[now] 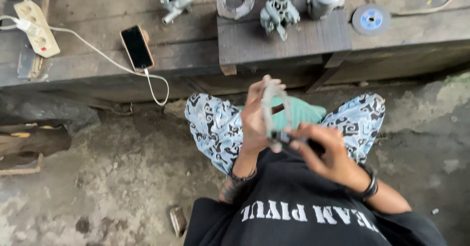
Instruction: The person sits on a low stool and scrubs a metal engine piston with a small brush, cleaning the interior and exterior surfaces. They then place the piston on a wooden workbench and pick up a circular metal ring, scrubbing it with the same brush.
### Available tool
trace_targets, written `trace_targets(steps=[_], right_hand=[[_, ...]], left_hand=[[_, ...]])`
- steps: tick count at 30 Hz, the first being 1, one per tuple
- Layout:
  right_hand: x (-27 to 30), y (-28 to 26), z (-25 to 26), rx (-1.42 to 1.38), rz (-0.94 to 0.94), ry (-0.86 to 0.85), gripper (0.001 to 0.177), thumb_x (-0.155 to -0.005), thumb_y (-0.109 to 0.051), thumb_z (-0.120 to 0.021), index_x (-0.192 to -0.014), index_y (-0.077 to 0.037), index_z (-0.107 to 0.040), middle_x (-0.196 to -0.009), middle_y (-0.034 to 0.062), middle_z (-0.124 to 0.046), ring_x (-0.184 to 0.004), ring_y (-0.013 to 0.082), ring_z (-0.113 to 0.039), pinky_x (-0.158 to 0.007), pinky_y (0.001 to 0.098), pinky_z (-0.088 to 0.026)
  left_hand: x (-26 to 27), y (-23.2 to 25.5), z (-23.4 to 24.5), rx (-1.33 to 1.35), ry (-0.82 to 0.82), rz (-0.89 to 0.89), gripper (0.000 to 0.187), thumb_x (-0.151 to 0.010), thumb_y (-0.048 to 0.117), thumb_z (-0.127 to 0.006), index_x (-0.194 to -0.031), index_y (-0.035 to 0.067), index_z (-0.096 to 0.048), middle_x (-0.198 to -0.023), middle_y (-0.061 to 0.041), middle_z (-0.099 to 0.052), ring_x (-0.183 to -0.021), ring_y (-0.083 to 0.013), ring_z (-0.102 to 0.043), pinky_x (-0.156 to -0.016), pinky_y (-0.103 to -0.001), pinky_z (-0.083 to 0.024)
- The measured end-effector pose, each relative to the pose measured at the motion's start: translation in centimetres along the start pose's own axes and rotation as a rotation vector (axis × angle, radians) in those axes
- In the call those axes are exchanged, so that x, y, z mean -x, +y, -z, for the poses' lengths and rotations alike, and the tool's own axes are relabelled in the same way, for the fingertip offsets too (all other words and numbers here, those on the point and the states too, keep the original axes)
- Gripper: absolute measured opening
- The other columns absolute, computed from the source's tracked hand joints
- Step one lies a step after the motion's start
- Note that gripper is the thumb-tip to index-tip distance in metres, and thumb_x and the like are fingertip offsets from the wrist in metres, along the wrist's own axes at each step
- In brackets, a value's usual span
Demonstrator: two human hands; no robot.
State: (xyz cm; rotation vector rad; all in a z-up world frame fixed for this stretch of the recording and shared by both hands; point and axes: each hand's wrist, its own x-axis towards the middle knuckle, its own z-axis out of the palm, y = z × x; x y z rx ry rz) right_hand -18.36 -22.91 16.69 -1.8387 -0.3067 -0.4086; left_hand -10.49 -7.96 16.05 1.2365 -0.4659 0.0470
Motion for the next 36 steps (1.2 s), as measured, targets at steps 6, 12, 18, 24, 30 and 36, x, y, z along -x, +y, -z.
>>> trace_targets(steps=[6, 12, 18, 24, 30, 36], right_hand=[[-0.1, 0.9, 0.3, -0.009, 0.045, -0.003, 0.012, -0.091, -0.008, -0.073, -0.095, 0.003, -0.071, -0.080, 0.0144, -0.071, -0.060, 0.0350, -0.066, -0.063, 0.0398, -0.056], [-1.1, 0.6, 1.2, 0.040, -0.007, -0.100, 0.014, -0.088, -0.007, -0.074, -0.100, 0.000, -0.074, -0.081, 0.0146, -0.074, -0.066, 0.0406, -0.071, -0.061, 0.0420, -0.055], [-3.0, -0.3, 0.8, 0.025, -0.099, -0.135, 0.023, -0.093, -0.021, -0.073, -0.105, -0.001, -0.072, -0.067, 0.0085, -0.064, -0.049, 0.0270, -0.054, -0.054, 0.0339, -0.050], [-1.2, 4.8, 2.1, -0.135, -0.199, -0.193, 0.045, -0.063, -0.023, -0.100, -0.090, -0.002, -0.070, -0.056, -0.0052, -0.041, -0.054, 0.0035, -0.040, -0.047, 0.0207, -0.033], [2.4, 11.3, 2.6, -0.458, -0.360, -0.061, 0.044, -0.057, -0.020, -0.103, -0.082, 0.000, -0.073, -0.065, 0.0061, -0.064, -0.056, 0.0059, -0.051, -0.049, 0.0236, -0.045], [1.7, 9.9, 3.2, -0.567, -0.419, -0.079, 0.040, -0.081, -0.041, -0.081, -0.083, -0.006, -0.063, -0.068, -0.0004, -0.050, -0.055, 0.0066, -0.036, -0.050, 0.0239, -0.024]], left_hand=[[0.4, -3.0, 0.3, 0.122, -0.045, -0.152, 0.123, -0.050, 0.069, -0.093, -0.131, -0.016, -0.057, -0.122, -0.030, -0.058, -0.116, -0.0346, -0.063, -0.096, -0.044, -0.058], [0.5, -2.6, 0.9, 0.091, 0.110, 0.022, 0.126, -0.057, 0.072, -0.090, -0.140, -0.015, -0.053, -0.140, -0.028, -0.053, -0.125, -0.0369, -0.061, -0.085, -0.050, -0.060], [0.7, -2.6, -0.8, 0.060, 0.115, -0.033, 0.125, -0.049, 0.065, -0.095, -0.138, -0.012, -0.052, -0.129, -0.025, -0.063, -0.119, -0.0330, -0.065, -0.083, -0.046, -0.064], [1.0, -4.5, -0.6, 0.124, -0.040, 0.085, 0.135, -0.056, 0.069, -0.093, -0.160, 0.003, -0.038, -0.147, -0.014, -0.055, -0.136, -0.0247, -0.054, -0.097, -0.049, -0.058], [-1.2, 0.3, -1.8, -0.447, 0.265, -0.422, 0.096, -0.076, 0.069, -0.081, -0.145, 0.007, -0.056, -0.145, -0.009, -0.055, -0.137, -0.0281, -0.052, -0.119, -0.047, -0.042], [-10.3, 22.6, -5.9, -2.301, -0.872, -1.194, 0.068, -0.117, 0.012, -0.054, -0.165, -0.010, -0.011, -0.168, -0.028, -0.010, -0.150, -0.0363, -0.026, -0.112, -0.043, -0.054]])
